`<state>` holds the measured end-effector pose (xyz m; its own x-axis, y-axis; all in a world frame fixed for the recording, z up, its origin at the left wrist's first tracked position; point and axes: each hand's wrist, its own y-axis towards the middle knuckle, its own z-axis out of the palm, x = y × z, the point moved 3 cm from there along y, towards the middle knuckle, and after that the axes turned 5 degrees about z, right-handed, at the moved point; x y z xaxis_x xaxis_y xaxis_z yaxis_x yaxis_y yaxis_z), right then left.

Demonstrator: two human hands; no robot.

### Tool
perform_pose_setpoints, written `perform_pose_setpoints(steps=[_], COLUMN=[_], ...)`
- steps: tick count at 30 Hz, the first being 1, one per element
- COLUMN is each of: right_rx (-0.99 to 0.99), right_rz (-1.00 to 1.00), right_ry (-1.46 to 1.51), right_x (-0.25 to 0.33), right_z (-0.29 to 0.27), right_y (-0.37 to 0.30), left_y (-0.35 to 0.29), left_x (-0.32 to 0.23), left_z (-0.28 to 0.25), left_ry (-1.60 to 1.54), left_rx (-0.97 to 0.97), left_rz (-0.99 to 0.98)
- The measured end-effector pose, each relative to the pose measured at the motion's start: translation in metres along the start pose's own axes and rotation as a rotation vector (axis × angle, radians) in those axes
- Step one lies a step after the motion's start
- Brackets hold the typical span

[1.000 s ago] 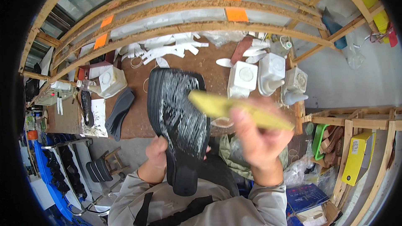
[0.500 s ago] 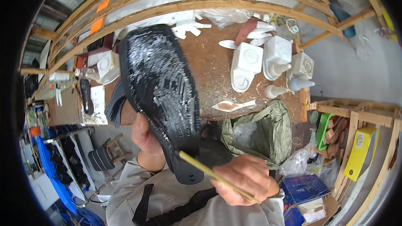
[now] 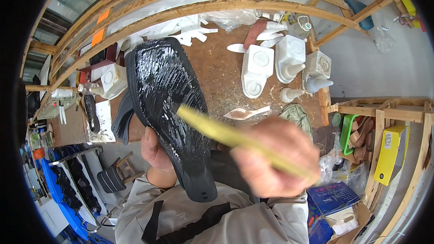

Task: Applying adhesive to the bottom of shoe outsoles with a brush and placing them on a rack.

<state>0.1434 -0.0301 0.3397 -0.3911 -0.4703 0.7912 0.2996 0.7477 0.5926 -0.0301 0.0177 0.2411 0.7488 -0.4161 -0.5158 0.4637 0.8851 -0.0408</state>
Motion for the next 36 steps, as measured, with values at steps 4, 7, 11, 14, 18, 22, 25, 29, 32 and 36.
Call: perform_pose_setpoints(steps=[4, 7, 11, 14, 18, 22, 25, 29, 32, 36], right_rx=[0.225, 0.336, 0.084, -0.181, -0.065, -0.078, 0.018, 0.222, 0.113, -0.339], right_rz=[-0.137, -0.083, 0.113, 0.385, 0.2, 0.144, -0.255, -0.256, -0.018, 0.172], right_ry=[-0.084, -0.072, -0.07, -0.197, 0.024, -0.21, -0.114, -0.108, -0.083, 0.329], right_x=[-0.002, 0.011, 0.011, -0.001, 0.012, 0.002, 0.004, 0.014, -0.001, -0.037], right_z=[0.009, -0.004, 0.005, -0.002, 0.006, 0.012, 0.03, 0.029, 0.022, -0.03], right_y=[-0.034, -0.059, -0.053, -0.028, -0.028, 0.01, -0.009, -0.032, -0.03, -0.063], left_y=[0.014, 0.022, 0.022, 0.022, 0.02, 0.03, 0.026, 0.037, 0.044, 0.063], left_x=[-0.006, -0.016, -0.016, -0.013, -0.014, -0.014, -0.017, -0.027, -0.024, -0.025], left_z=[0.004, 0.012, 0.011, 0.017, 0.005, 0.016, 0.007, 0.015, 0.008, 0.005], left_ry=[-0.093, 0.001, -0.087, -0.151, -0.02, -0.08, -0.008, 0.035, 0.086, -0.04], left_rx=[0.133, 0.096, 0.075, -0.008, -0.089, 0.172, 0.184, 0.145, 0.112, -0.073], left_rz=[-0.142, -0.093, 0.005, 0.072, 0.038, -0.004, -0.108, -0.099, -0.061, -0.101])
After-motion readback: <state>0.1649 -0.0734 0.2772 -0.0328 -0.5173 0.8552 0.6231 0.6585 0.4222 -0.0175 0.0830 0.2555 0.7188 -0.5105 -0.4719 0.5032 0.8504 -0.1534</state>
